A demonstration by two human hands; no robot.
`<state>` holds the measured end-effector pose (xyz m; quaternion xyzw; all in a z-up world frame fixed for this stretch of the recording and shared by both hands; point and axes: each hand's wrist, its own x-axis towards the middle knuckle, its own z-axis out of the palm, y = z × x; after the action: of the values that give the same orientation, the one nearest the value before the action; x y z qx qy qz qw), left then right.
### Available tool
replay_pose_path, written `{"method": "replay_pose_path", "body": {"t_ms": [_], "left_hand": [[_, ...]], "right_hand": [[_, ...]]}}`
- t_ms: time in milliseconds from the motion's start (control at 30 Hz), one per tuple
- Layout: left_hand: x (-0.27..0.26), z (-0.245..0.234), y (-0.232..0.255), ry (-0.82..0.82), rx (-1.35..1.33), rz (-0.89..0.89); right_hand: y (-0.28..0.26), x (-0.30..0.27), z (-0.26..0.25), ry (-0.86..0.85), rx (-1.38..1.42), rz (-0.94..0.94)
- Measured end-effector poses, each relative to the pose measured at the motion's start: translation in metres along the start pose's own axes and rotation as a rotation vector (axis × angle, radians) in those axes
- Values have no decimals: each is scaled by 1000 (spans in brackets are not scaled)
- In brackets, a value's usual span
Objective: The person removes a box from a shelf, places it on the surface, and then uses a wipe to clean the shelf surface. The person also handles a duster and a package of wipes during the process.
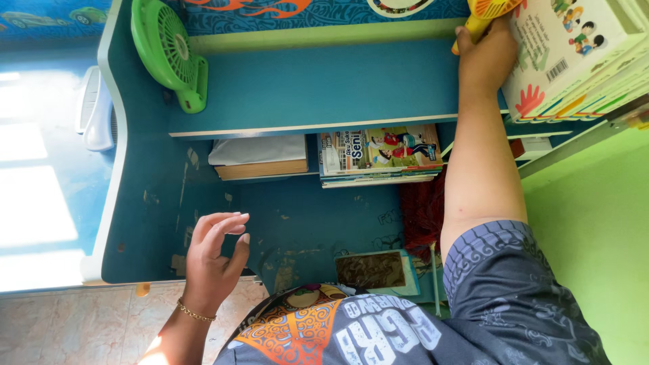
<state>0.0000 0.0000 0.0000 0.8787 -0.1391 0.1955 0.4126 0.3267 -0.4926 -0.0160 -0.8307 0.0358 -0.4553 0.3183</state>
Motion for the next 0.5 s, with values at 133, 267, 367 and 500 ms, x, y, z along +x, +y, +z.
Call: {"method": "replay_pose_path", "body": {"t_ms": [133, 267, 367, 500], "left_hand": [[-2, -1, 2, -3, 5, -25], [-4, -3, 2, -9, -3, -33], [-4, -3, 1, -22, -21, -18], [-1, 3, 2, -42, -40, 25]], "right_hand": [[-1, 0, -4, 2, -50, -1], [-8, -3, -16, -57, -46, 18], [-13, -9, -36, -185, -129, 24], [-7, -34, -73, -255, 195, -87]]}}
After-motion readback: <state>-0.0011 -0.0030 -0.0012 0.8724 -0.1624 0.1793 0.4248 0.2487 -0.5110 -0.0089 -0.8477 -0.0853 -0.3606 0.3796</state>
